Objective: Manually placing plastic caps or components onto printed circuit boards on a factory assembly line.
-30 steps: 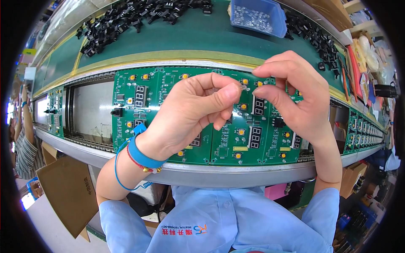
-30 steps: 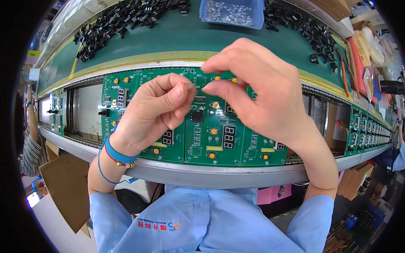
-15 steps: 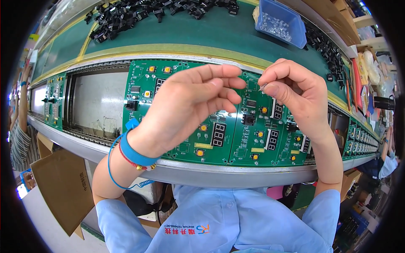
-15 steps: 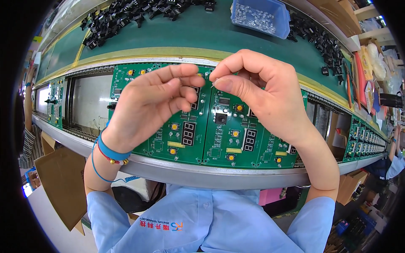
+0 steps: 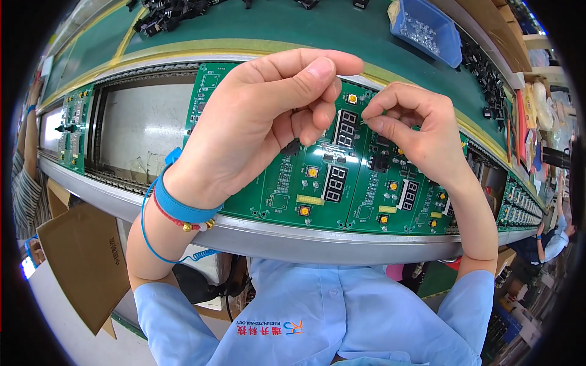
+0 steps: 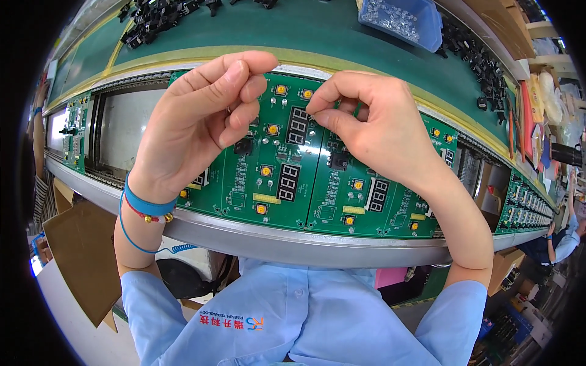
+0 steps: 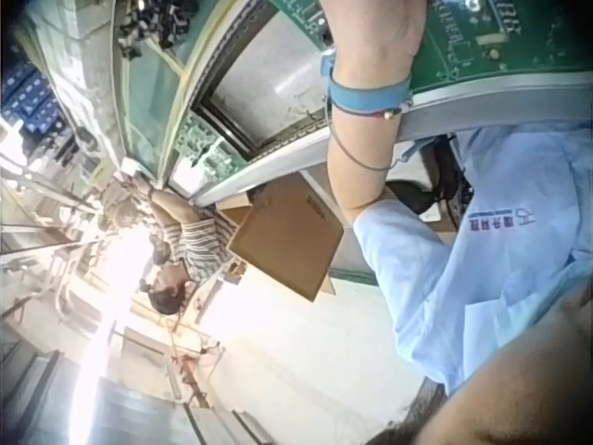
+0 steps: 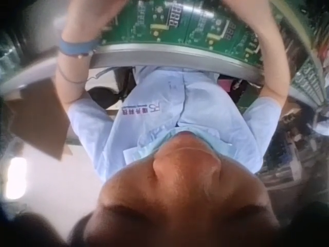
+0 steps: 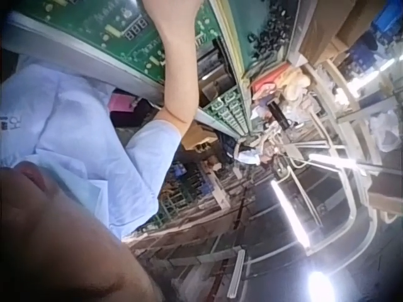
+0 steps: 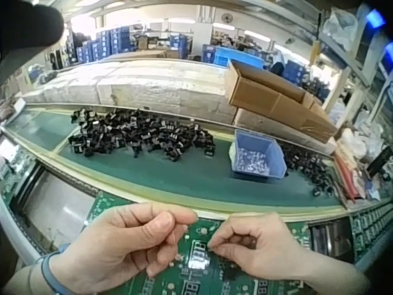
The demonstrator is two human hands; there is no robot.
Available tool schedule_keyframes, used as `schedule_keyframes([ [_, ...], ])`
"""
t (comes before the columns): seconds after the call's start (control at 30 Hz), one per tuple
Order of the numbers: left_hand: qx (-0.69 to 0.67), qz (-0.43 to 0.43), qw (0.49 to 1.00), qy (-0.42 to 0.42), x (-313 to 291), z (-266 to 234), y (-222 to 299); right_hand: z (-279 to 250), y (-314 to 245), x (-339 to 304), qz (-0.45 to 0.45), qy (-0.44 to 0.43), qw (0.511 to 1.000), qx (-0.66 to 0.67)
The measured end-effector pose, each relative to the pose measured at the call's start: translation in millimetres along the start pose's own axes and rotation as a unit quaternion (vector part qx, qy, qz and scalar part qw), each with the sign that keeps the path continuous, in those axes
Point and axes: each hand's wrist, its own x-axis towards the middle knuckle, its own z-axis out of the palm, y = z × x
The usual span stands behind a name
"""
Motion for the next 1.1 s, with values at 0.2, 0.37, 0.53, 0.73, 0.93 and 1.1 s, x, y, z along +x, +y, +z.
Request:
schedule_keyframes([
  [0.2, 0.036, -0.002, 0.998, 0.043, -1.0, 6.7, 4.4, -2.9, -1.7, 1.8, 0.020, 0.000, 0.996, -0.083],
  [0.37, 0.049, 0.010, 0.999, 0.012, 0.0, 2.0, 4.4, 0.2, -0.7, 1.6, -0.010, -0.001, 0.990, -0.141],
  [0.53, 0.062, 0.009, 0.998, 0.029, 0.3, 3.4, 2.1, 2.8, 0.9, 1.2, -0.034, -0.005, 0.986, -0.166],
  [0.73, 0.077, 0.020, 0.997, 0.021, 1.0, 3.7, 0.2, 7.7, -0.9, -2.7, -0.104, 0.008, 0.965, -0.241],
  [0.93, 0.078, 0.039, 0.996, 0.007, 3.4, 1.6, -2.2, 13.2, 1.9, -4.9, -0.214, 0.043, 0.930, -0.297],
  [1.1, 0.080, 0.034, 0.996, 0.007, 2.1, 2.5, -2.3, 12.6, 3.1, -4.6, -0.214, 0.052, 0.933, -0.286],
])
